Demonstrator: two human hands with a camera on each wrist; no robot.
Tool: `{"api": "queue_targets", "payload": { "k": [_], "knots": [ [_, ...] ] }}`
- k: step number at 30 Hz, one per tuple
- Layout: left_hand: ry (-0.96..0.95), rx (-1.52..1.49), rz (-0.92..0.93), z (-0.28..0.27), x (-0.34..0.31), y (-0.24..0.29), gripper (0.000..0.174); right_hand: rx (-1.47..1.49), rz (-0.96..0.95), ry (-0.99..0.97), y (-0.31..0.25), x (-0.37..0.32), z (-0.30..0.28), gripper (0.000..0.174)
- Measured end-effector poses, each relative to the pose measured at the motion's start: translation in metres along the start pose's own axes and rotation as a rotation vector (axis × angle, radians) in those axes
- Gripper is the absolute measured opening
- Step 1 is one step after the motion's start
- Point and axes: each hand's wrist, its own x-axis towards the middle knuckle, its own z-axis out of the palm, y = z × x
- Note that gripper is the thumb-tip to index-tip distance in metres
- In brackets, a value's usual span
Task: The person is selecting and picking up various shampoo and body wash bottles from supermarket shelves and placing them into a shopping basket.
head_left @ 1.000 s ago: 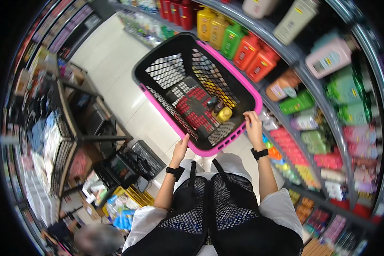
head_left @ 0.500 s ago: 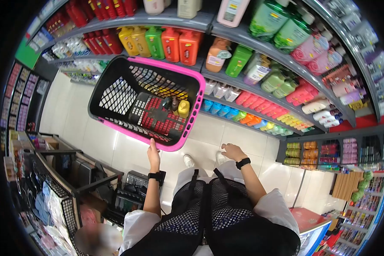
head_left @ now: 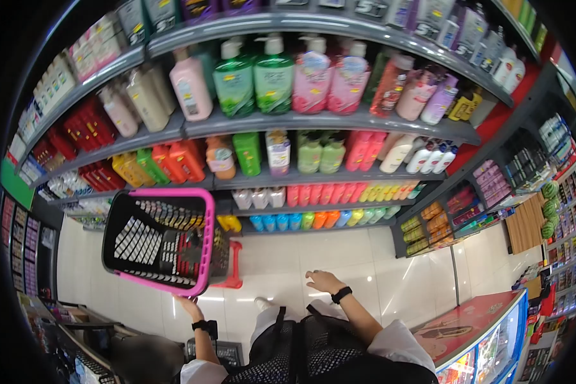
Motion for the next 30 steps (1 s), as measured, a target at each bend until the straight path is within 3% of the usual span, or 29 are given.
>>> {"api": "queue_targets", "payload": {
  "k": [3,6,7,8,9,10,13,17,19,22,27,30],
  "knots": [
    [0.054,-0.141,-0.178,0.041,-0.068,-0.004,0.08,0.013,0.114,0.017,0.052,-0.052,-0.028,0.034],
    [-0.177,0.002,-0.243,0.089,-0.127,-0.056,0.07,-0.012,0.151,0.034,0.114,-0.1,-0.039,0.035],
    [-0.216,0.019,-0.341,0.111,-0.151,-0.068,0.068,-0.011,0.184,0.056,0.132,-0.118,-0.043,0.035],
    [-0.434,0.059,-0.321,0.125,-0.179,-0.084,0.063,-0.01,0.217,0.078,0.149,-0.136,-0.047,0.035],
    [-0.609,0.097,-0.433,0.143,-0.197,-0.093,0.06,-0.004,0.22,0.082,0.165,-0.155,-0.051,0.035],
    [-0.742,0.185,-0.441,0.164,-0.222,-0.089,0.064,0.013,0.236,0.097,0.179,-0.175,-0.054,0.034],
    [-0.883,0.574,-0.396,0.218,-0.281,-0.069,0.05,0.056,0.309,0.08,0.217,-0.229,-0.058,0.034],
    [-0.923,0.685,-0.341,0.256,-0.302,-0.092,0.044,0.074,0.439,0.053,0.261,-0.283,-0.056,0.037],
    [-0.9,0.546,-0.458,0.273,-0.304,-0.099,0.041,0.077,0.48,0.079,0.28,-0.302,-0.052,0.037],
    [-0.87,0.591,-0.476,0.303,-0.312,-0.112,0.038,0.177,0.616,0.157,0.303,-0.318,-0.042,0.037],
    [-0.95,0.764,-0.371,0.367,-0.315,-0.143,0.036,0.262,0.62,0.281,0.322,-0.321,-0.028,0.038],
    [-1.036,0.835,-0.363,0.403,-0.319,-0.17,0.036,0.284,0.543,0.14,0.337,-0.313,-0.029,0.041]
  ]
}}
